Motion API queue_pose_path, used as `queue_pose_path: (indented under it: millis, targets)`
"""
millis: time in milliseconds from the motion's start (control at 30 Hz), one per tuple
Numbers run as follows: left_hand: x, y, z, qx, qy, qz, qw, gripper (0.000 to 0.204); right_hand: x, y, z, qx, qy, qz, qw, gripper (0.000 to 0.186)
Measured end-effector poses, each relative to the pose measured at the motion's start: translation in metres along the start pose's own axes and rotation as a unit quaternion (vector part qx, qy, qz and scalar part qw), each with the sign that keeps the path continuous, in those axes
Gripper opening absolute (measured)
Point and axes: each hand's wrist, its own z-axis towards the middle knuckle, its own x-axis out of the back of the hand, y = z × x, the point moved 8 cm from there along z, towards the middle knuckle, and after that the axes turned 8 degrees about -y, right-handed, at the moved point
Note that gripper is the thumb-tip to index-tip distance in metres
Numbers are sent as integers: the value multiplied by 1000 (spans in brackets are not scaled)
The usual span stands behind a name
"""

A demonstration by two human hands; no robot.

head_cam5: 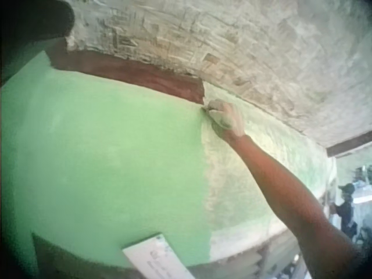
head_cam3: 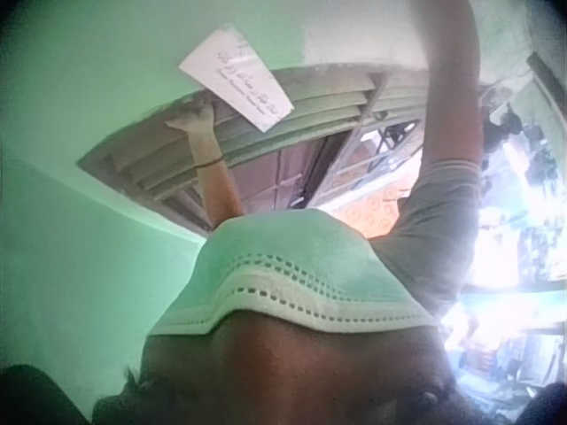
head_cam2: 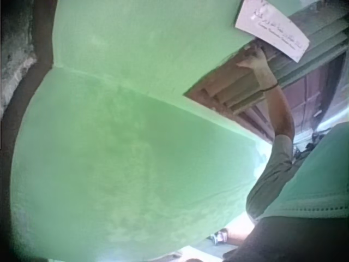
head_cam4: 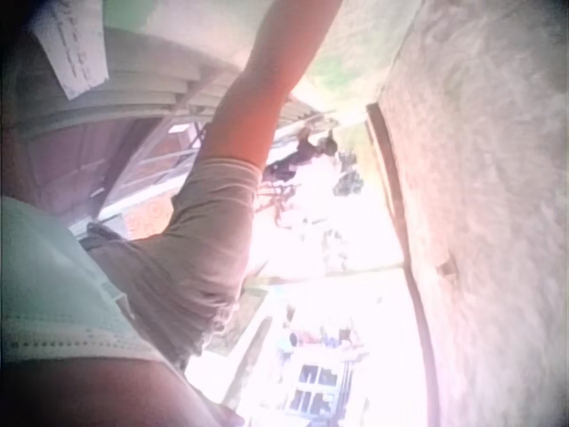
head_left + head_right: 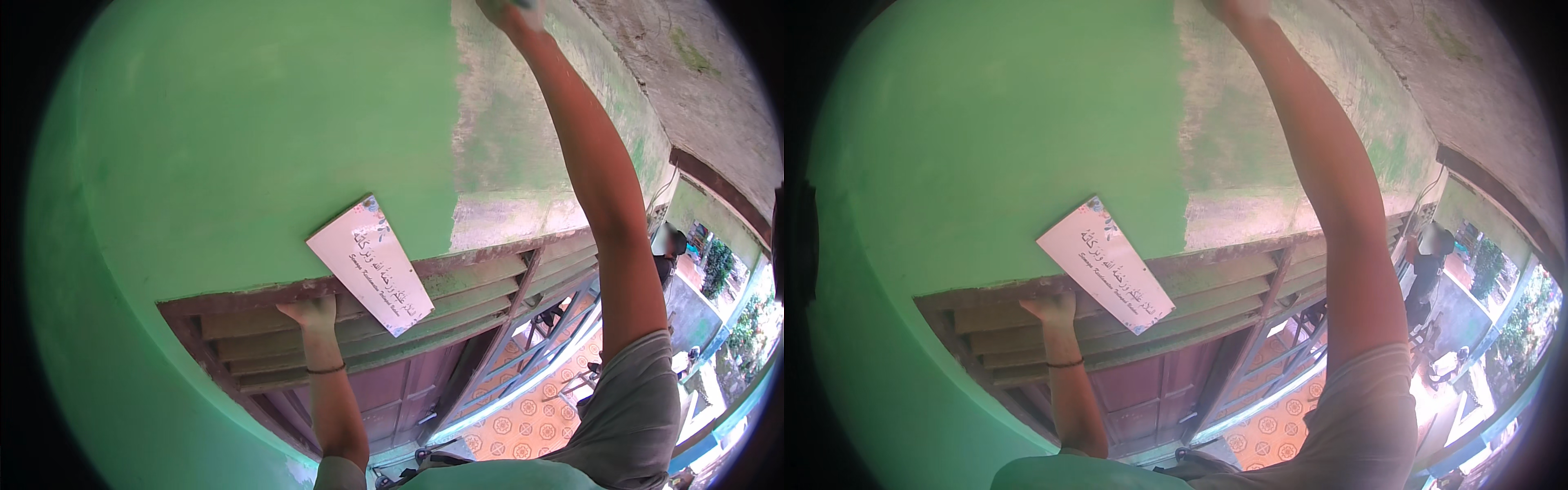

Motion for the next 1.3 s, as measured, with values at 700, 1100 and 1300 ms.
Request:
queue_pose_path:
  millis: [700, 1100, 1300]
  targets:
    - [-2, 1, -3, 7, 35, 5, 999, 65, 4, -26, -11, 4, 26, -41, 999, 18]
    - [18, -2, 7, 21, 43, -8, 999, 64, 6, -28, -16, -6, 23, -49, 999, 19]
    - [8, 4, 2, -4, 25, 4, 1000, 65, 0, -49, -60, -28, -57, -1, 998, 21]
